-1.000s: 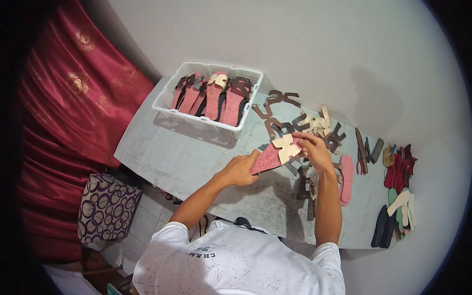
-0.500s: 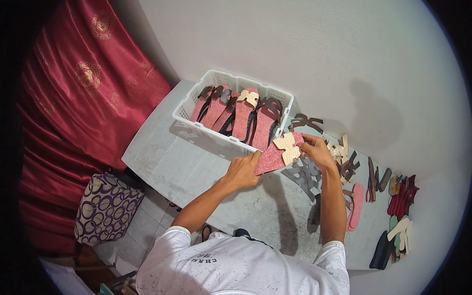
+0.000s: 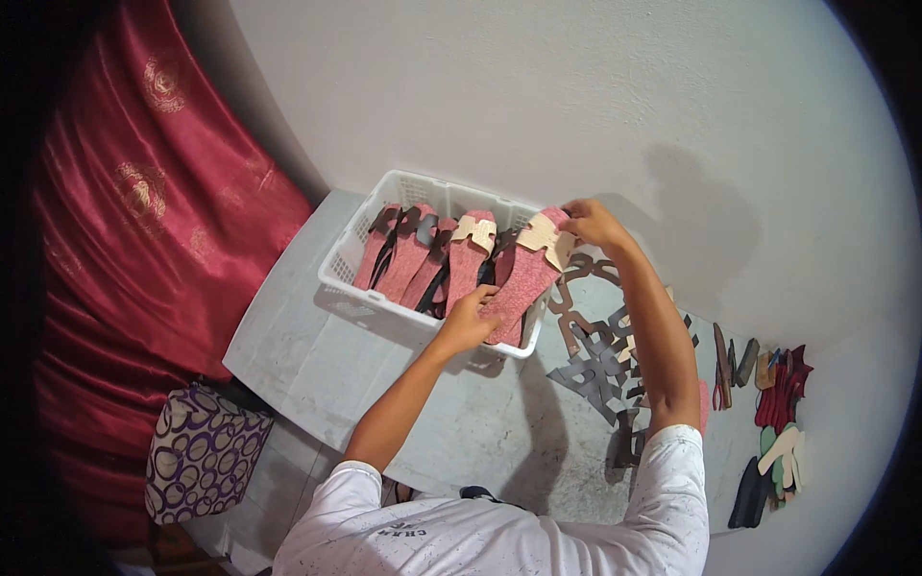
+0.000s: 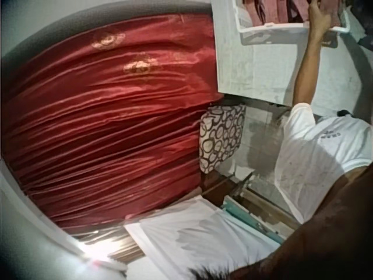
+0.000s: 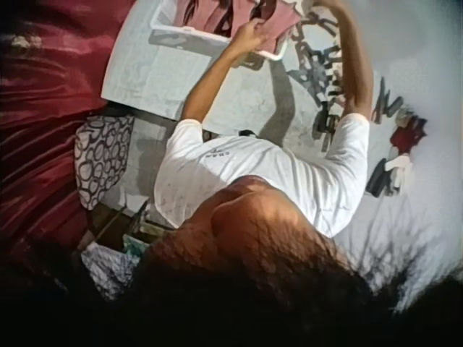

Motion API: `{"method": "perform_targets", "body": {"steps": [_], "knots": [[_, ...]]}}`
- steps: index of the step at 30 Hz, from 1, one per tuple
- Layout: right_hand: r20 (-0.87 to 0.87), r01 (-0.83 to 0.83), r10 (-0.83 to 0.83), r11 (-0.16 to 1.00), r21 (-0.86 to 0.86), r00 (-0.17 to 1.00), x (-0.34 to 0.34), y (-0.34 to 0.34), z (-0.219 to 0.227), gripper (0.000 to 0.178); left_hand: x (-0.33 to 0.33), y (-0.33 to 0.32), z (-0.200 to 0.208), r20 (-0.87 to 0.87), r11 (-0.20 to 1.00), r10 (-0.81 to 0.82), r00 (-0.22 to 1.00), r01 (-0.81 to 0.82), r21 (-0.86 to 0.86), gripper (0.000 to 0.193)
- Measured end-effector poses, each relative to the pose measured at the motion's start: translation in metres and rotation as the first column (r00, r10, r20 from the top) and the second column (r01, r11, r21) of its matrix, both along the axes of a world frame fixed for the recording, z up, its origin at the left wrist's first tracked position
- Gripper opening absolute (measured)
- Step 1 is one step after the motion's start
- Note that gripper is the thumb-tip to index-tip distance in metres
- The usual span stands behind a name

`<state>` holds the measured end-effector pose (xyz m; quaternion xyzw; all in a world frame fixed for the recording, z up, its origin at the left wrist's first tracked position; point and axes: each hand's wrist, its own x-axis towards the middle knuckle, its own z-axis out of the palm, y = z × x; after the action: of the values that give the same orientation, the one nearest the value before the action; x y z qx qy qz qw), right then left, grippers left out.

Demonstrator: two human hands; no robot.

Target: The recorder is assembling and hammering parts of a shoe on a table.

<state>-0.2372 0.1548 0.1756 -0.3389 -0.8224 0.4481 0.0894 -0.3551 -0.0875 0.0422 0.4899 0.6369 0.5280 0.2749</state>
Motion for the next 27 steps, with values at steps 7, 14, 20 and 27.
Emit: {"method": "perform_targets", "body": {"steps": [7, 14, 20, 27], "knots": [[0.052, -0.166, 0.166, 0.986, 0.006, 0.985, -0.071, 0.023, -0.011, 0.046, -0.011, 0.019, -0.025, 0.147, 0.988, 0.134, 0.980, -0.120, -0.098, 0.049], [0.216, -0.126, 0.147, 0.986, -0.107, 0.965, -0.074, 0.044, -0.062, 0.050, -0.001, 0.021, -0.032, 0.077, 0.970, 0.161, 0.984, -0.143, -0.198, 0.049], [0.142, -0.067, 0.091, 0.983, -0.169, 0.986, -0.073, 0.054, -0.095, 0.049, 0.001, 0.028, -0.058, -0.023, 0.974, 0.180, 0.983, -0.181, -0.137, 0.045], [0.195, -0.090, 0.093, 0.996, -0.021, 0.976, -0.075, 0.060, -0.105, 0.045, 0.006, 0.029, -0.046, -0.158, 0.967, 0.189, 0.969, -0.212, -0.144, 0.045]]}}
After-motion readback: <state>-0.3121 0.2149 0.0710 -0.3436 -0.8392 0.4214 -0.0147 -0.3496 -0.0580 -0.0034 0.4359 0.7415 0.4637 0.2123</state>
